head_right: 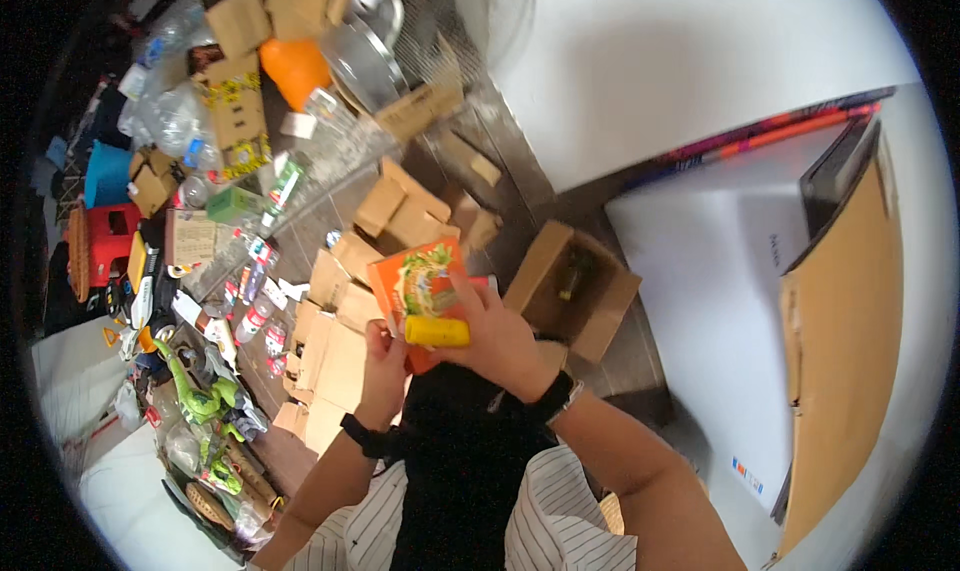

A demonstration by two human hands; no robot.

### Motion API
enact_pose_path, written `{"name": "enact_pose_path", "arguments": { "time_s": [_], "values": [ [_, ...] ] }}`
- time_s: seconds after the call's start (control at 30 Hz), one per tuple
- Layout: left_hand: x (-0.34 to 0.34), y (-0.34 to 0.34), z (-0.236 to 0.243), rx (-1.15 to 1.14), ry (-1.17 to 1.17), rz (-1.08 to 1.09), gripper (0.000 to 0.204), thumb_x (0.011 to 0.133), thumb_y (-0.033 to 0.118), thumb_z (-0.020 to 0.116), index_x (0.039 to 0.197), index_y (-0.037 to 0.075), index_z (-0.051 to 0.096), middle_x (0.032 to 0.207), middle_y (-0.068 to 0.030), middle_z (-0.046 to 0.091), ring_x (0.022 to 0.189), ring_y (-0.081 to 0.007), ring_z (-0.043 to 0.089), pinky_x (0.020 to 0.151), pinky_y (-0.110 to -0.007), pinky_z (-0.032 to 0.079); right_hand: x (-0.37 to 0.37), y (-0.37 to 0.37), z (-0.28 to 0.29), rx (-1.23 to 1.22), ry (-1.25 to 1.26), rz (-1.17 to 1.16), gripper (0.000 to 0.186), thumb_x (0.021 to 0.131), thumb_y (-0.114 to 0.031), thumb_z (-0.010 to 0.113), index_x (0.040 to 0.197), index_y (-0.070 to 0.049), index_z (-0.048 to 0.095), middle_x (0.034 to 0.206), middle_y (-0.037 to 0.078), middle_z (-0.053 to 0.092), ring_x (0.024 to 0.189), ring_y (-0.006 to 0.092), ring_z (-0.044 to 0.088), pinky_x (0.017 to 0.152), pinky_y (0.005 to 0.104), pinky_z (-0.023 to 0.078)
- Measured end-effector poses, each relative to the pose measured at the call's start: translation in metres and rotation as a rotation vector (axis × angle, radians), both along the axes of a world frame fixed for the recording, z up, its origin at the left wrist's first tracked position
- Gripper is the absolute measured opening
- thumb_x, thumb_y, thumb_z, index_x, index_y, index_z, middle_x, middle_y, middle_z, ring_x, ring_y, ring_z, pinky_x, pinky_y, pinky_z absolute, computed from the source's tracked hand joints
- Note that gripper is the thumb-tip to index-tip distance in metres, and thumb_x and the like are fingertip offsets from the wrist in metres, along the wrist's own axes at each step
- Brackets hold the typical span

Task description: The person uses a utility knife to cut tape on cardboard boxes and opens them to check the contents. They then break down the cardboard boxes by hand and add them to a pile of recyclables on the floor.

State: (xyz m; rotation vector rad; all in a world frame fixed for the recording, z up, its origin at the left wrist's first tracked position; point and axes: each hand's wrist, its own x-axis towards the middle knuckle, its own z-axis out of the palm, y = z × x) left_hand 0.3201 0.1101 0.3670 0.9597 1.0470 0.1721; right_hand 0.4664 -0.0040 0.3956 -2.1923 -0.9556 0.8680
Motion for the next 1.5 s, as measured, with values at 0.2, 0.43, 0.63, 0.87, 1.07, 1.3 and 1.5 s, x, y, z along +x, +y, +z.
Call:
{"name": "enact_pose_path", "arguments": {
  "time_s": [0.2, 0.43, 0.63, 0.87, 1.07, 1.3, 1.5],
  "values": [
    [0.018, 0.011, 0.084, -0.012, -0.223, 0.114, 0.018, 0.097, 0.023, 0.053, 0.098, 0.007, 0.043, 0.094, -0.0055, 0.057, 0.083, -0.0094, 0.056, 0.073, -0.025, 0.049, -0.008, 0.006, 0.089, 0.216, -0.245, 0.074, 0.097, 0.059, -0.041, 0.084, 0.137, -0.010, 0.037, 0.129, 0.018, 0.046, 0.108, 0.0345, 0.057, 0.085, 0.0389, 0.051],
    [0.004, 0.039, 0.176, -0.144, -0.377, 0.088, 0.032, 0.099, 0.034, 0.044, 0.121, 0.011, 0.043, 0.114, -0.0069, 0.058, 0.101, -0.0198, 0.061, 0.075, -0.034, 0.055, -0.011, 0.019, 0.163, 0.481, -0.490, 0.205, 0.059, 0.067, -0.029, 0.078, 0.118, -0.009, 0.057, 0.118, 0.009, 0.057, 0.086, 0.0268, 0.066, 0.071, 0.0333, 0.055],
    [-0.004, 0.050, 0.224, -0.238, -0.522, 0.127, 0.031, 0.098, 0.032, 0.045, 0.123, 0.013, 0.045, 0.120, -0.0059, 0.057, 0.105, -0.0193, 0.059, 0.077, -0.036, 0.053, -0.008, 0.028, 0.196, 0.549, -0.618, 0.325, 0.049, 0.067, -0.022, 0.075, 0.110, -0.005, 0.056, 0.109, 0.011, 0.062, 0.087, 0.0262, 0.065, 0.073, 0.0346, 0.053],
    [0.000, 0.045, 0.260, 0.010, -0.497, 0.230, 0.029, 0.095, 0.029, 0.056, 0.109, 0.008, 0.042, 0.108, -0.0084, 0.057, 0.096, -0.0177, 0.059, 0.080, -0.032, 0.050, -0.014, 0.047, 0.224, 0.578, -0.894, 0.443, 0.036, 0.066, -0.009, 0.064, 0.100, -0.007, 0.053, 0.088, 0.009, 0.059, 0.074, 0.0257, 0.061, 0.066, 0.0345, 0.050],
    [-0.007, 0.057, 0.251, 0.049, -0.394, 0.072, 0.039, 0.091, 0.023, 0.061, 0.118, 0.004, 0.040, 0.109, -0.0124, 0.058, 0.090, -0.0179, 0.064, 0.067, -0.028, 0.055, -0.014, 0.055, 0.240, 0.631, -0.806, 0.388, 0.031, 0.065, -0.006, 0.064, 0.093, -0.008, 0.052, 0.080, 0.010, 0.055, 0.072, 0.0281, 0.060, 0.064, 0.0366, 0.049],
    [-0.042, 0.071, 0.239, -0.145, -0.427, 0.124, 0.029, 0.087, 0.003, 0.050, 0.115, 0.005, 0.044, 0.113, -0.0122, 0.057, 0.101, -0.0256, 0.061, 0.083, -0.042, 0.057, 0.004, 0.053, 0.269, 0.693, -0.509, -0.323, 0.020, 0.074, -0.008, 0.066, 0.091, -0.004, 0.057, 0.078, 0.016, 0.062, 0.067, 0.0341, 0.062, 0.060, 0.0391, 0.049],
    [-0.057, 0.074, 0.242, -0.055, -0.670, 0.092, 0.041, 0.087, -0.002, 0.047, 0.126, 0.005, 0.039, 0.123, -0.0142, 0.054, 0.112, -0.0282, 0.057, 0.089, -0.047, 0.053, 0.038, 0.045, 0.264, 0.518, 0.017, -0.461, 0.033, 0.079, -0.022, 0.071, 0.101, -0.001, 0.058, 0.079, 0.004, 0.061, 0.057, 0.0096, 0.057, 0.050, 0.0233, 0.049]
  ]
}}
